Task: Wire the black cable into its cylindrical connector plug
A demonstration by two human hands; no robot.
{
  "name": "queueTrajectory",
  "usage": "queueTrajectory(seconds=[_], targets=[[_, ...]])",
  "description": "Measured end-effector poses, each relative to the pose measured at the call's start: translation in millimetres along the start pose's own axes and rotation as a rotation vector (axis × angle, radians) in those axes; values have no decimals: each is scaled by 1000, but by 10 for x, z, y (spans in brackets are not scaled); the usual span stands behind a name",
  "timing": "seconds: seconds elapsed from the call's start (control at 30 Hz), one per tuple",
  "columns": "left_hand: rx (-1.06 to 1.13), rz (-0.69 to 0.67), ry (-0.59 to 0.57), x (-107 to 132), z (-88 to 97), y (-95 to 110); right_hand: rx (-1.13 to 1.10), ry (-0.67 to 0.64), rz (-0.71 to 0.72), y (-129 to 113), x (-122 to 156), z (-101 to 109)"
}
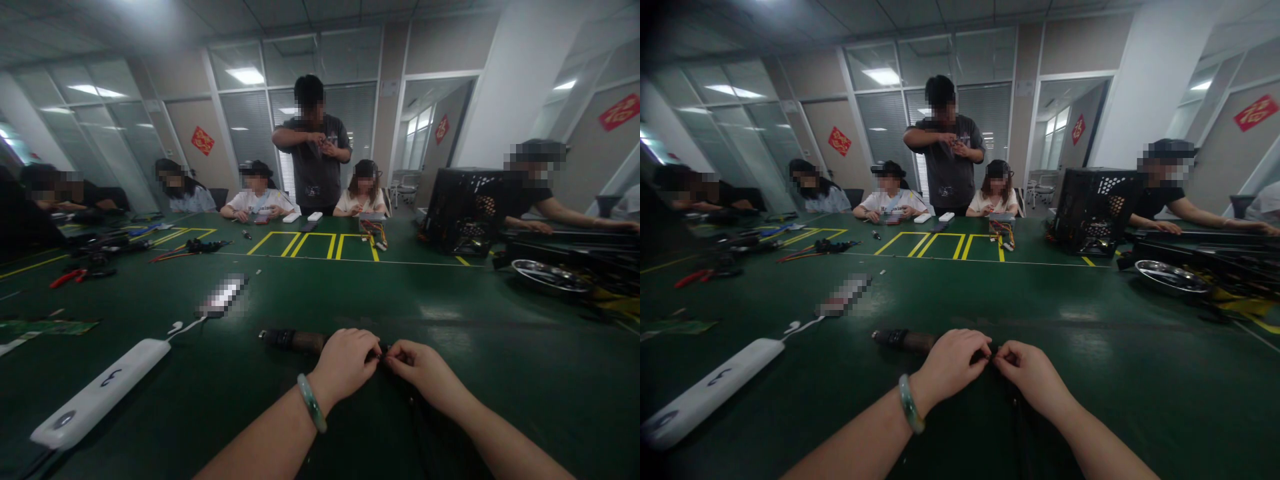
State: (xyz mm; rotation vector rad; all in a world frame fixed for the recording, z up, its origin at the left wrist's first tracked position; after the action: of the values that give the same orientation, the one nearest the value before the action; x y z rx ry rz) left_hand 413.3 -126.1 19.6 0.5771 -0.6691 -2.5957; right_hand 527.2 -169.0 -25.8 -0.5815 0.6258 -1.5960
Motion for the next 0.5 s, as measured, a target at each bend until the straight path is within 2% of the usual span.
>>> queueTrajectory(seconds=[0.5], targets=[[-11, -11, 6, -13, -7, 2, 38, 6, 1, 31, -17, -6]])
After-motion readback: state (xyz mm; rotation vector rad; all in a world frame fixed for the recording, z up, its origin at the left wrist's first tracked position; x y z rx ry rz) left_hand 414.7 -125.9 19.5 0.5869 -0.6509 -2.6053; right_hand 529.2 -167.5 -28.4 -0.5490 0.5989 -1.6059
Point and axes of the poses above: each hand's wrist, its own x-axis away from the middle knuckle, its own z-axis out of the back of the hand, y = z × x, the point moved 9 cm from there along -x, towards the middle knuckle, and after that the axes turned 12 degrees about x, right-handed, at the moved point
